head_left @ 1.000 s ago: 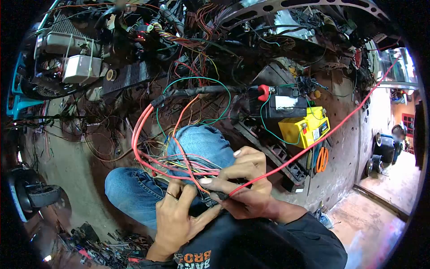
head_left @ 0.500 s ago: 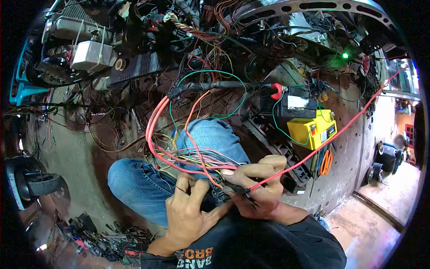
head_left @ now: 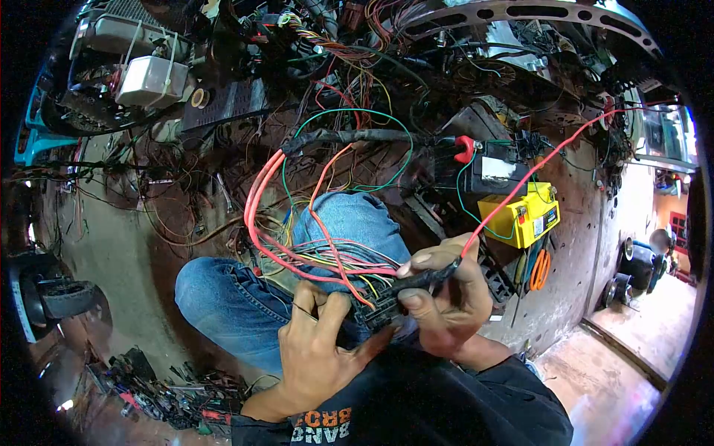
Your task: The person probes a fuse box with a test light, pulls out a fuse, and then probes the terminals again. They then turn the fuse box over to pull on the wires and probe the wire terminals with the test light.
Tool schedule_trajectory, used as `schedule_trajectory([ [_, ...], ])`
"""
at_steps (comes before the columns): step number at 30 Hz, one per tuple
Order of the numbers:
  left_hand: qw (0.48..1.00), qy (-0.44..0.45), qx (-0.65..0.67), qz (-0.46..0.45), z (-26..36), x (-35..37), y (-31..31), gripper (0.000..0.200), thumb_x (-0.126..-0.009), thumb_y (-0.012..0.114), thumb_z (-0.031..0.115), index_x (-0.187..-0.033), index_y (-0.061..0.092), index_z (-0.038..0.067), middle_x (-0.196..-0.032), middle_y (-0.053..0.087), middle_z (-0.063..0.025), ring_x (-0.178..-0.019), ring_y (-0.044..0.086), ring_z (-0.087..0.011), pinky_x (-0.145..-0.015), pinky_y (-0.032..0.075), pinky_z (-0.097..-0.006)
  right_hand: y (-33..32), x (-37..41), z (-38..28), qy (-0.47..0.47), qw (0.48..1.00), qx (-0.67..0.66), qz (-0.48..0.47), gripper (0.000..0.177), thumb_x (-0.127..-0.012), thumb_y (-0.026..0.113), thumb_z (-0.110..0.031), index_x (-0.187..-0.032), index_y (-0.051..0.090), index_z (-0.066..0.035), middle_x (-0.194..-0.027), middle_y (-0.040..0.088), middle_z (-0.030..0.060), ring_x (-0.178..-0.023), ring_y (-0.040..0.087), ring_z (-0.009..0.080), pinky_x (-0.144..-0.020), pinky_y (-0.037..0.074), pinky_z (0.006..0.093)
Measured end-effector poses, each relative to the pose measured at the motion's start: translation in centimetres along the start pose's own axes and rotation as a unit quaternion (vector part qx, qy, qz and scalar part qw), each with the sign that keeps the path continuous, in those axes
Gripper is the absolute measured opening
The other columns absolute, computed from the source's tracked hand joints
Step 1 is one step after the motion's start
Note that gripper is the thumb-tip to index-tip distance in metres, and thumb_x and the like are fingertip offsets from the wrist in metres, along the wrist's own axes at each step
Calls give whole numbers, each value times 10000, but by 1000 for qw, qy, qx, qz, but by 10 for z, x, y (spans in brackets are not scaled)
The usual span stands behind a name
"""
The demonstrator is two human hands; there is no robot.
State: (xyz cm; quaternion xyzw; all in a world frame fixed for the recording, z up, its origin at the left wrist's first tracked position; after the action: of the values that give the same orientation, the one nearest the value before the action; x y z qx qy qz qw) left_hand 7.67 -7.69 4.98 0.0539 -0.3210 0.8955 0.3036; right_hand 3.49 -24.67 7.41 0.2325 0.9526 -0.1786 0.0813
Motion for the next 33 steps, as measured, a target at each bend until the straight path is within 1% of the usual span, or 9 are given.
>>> schedule_trajectory([
  [2, 1000, -2, 1, 0, -1, 1, 0, 591, -657, 932, 243, -1135, 656, 33, -1127, 618, -208, -945, 637, -392, -801, 528, -453, -5, -1, 3, 41, 999, -13, 26, 368, -781, 866, -144, -1063, 703, 28, -977, 751, 100, -881, 563, 223, -825, 437, 351],
  [6, 1000, 3, -3, 5, 1, 1, -1, 589, -661, 933, 241, -1140, 657, 36, -1126, 616, -199, -944, 640, -385, -799, 529, -447, -5, -2, 6, 59, 997, -37, 25, 370, -793, 857, -146, -1070, 706, 47, -983, 748, 106, -883, 553, 225, -818, 441, 342],
  [11, 1000, 2, -2, -4, -1, 1, 1, 593, -662, 929, 229, -1153, 657, 38, -1135, 620, -198, -956, 640, -387, -814, 530, -448, 3, -7, 2, 41, 998, -38, -11, 346, -801, 848, -113, -1079, 711, 41, -985, 756, 109, -879, 576, 228, -812, 454, 358],
  [16, 1000, -3, -1, -7, 0, 1, 1, 602, -659, 924, 209, -1169, 654, 38, -1147, 623, -208, -976, 638, -397, -828, 530, -452, 12, -13, -7, -12, 997, 16, -80, 308, -818, 832, -97, -1058, 682, 26, -1031, 760, 125, -862, 614, 248, -815, 455, 380],
  [19, 996, 72, -27, 49, 12, -4, -7, 511, -696, 918, 322, -1064, 647, 94, -987, 567, -168, -773, 656, -365, -573, 558, -456, 14, -13, -15, -71, 993, 41, -88, 296, -801, 832, -79, -1039, 687, 18, -1043, 754, 133, -837, 619, 250, -797, 447, 387],
  [23, 998, 47, -27, 34, 8, -1, -4, 513, -691, 916, 303, -1074, 647, 95, -1011, 569, -177, -779, 662, -377, -589, 566, -466, 16, -14, -20, -97, 988, 68, -99, 322, -742, 834, -53, -1033, 706, -3, -1018, 752, 105, -855, 654, 238, -800, 429, 366],
  [27, 998, 50, -24, 40, 9, -1, -5, 514, -682, 917, 284, -1076, 645, 101, -1019, 570, -181, -781, 664, -381, -591, 566, -470, 19, -16, -26, -103, 986, 87, -99, 287, -711, 836, -50, -980, 739, -16, -1023, 752, 84, -832, 633, 225, -793, 428, 360],
  [30, 998, 48, -21, 37, 8, -1, -4, 514, -676, 920, 272, -1072, 642, 98, -1019, 576, -184, -792, 664, -380, -595, 567, -471, 21, -17, -23, -105, 986, 82, -98, 294, -703, 848, -61, -975, 746, -18, -1024, 752, 78, -843, 630, 220, -783, 429, 356],
  [33, 998, 46, -19, 43, 10, -1, -6, 501, -674, 917, 259, -1058, 641, 93, -978, 612, -158, -855, 659, -364, -612, 569, -467, 23, -16, -20, -88, 987, 80, -109, 279, -735, 832, -63, -995, 751, 0, -967, 724, 88, -881, 572, 239, -818, 429, 366],
])
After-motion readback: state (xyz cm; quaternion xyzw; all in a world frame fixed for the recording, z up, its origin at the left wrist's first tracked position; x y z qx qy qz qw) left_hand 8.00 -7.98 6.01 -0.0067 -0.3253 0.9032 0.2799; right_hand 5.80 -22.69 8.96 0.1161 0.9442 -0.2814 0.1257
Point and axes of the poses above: each hand's wrist, its own x-axis away from the middle knuckle, its own y-axis out of the palm, z = x × y, the point moved 9 cm from there along -x, towards the middle knuckle
